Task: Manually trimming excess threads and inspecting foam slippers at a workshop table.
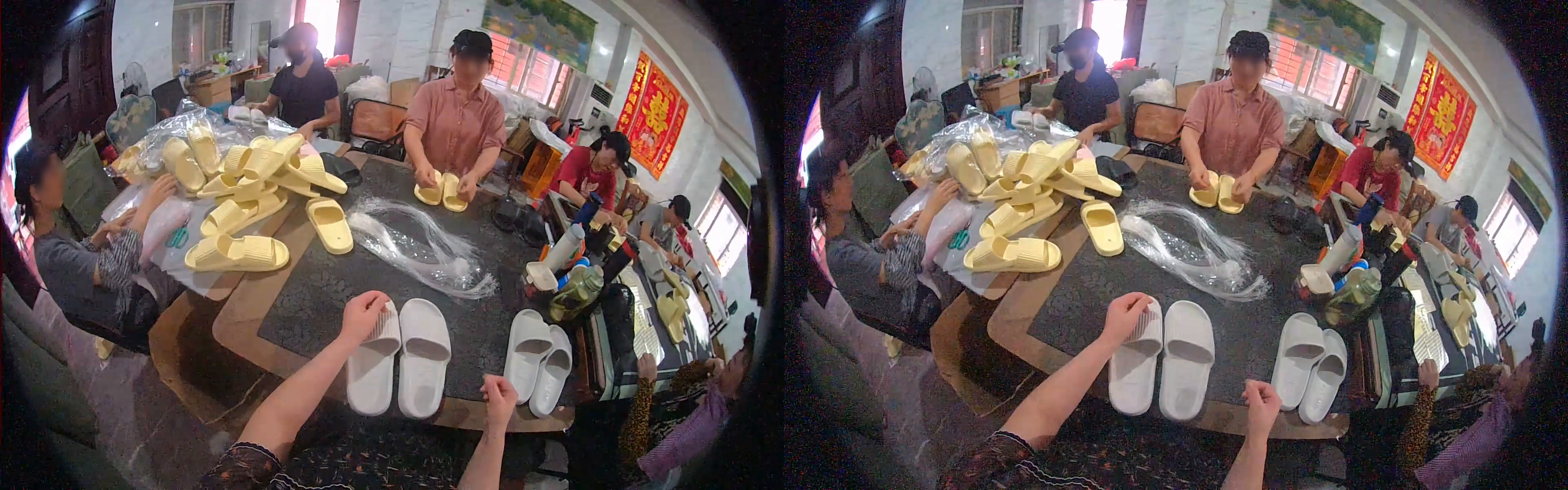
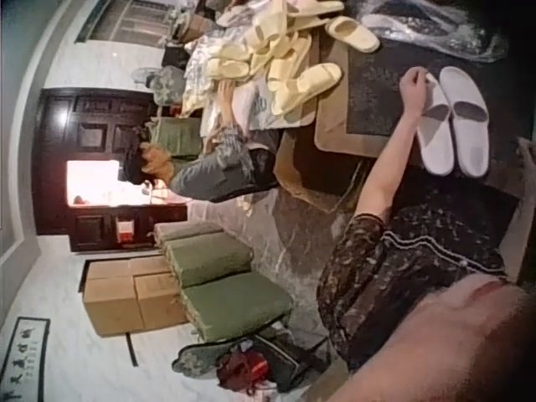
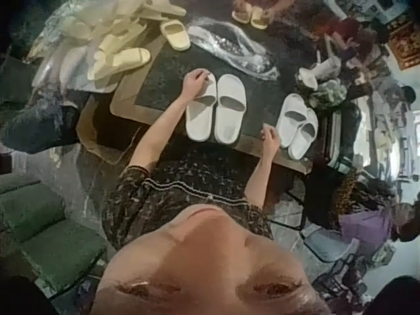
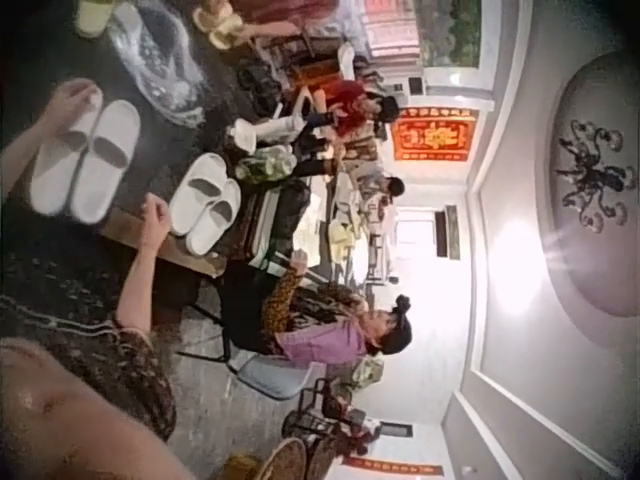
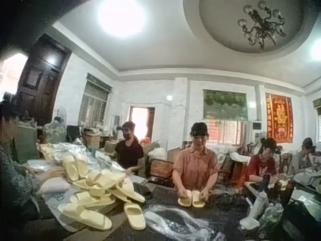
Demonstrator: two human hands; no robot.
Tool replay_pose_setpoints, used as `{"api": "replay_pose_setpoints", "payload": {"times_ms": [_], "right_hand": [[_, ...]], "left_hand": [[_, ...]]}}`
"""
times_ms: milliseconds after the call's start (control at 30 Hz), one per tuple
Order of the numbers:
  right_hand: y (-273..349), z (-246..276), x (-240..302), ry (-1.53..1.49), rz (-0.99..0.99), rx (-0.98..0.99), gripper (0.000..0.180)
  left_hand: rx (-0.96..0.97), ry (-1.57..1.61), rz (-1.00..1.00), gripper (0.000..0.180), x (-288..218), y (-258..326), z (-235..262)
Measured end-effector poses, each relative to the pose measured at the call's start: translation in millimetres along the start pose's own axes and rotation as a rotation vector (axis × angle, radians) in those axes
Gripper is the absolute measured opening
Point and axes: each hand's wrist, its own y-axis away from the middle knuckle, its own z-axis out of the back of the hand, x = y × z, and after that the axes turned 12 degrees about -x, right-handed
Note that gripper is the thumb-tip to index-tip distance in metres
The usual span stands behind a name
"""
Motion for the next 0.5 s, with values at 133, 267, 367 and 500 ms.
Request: {"api": "replay_pose_setpoints", "payload": {"times_ms": [133, 267, 367, 500], "right_hand": [[0, -24, 19, -0.396, -0.047, -0.039, 0.013], [3, -48, 39, -0.648, -0.325, 0.029, 0.014], [9, -56, 45, -0.359, -0.335, 0.230, 0.014], [15, -72, 21, 0.087, -0.252, 0.485, 0.017]], "left_hand": [[0.026, -0.097, -0.013, 0.022, -2, 0, -1], [0.097, -0.132, 0.034, 0.023, 9, -11, 3], [0.192, -0.218, -0.026, 0.022, -6, -16, -3], [0.341, -0.297, -0.273, 0.022, -27, -21, -28]]}}
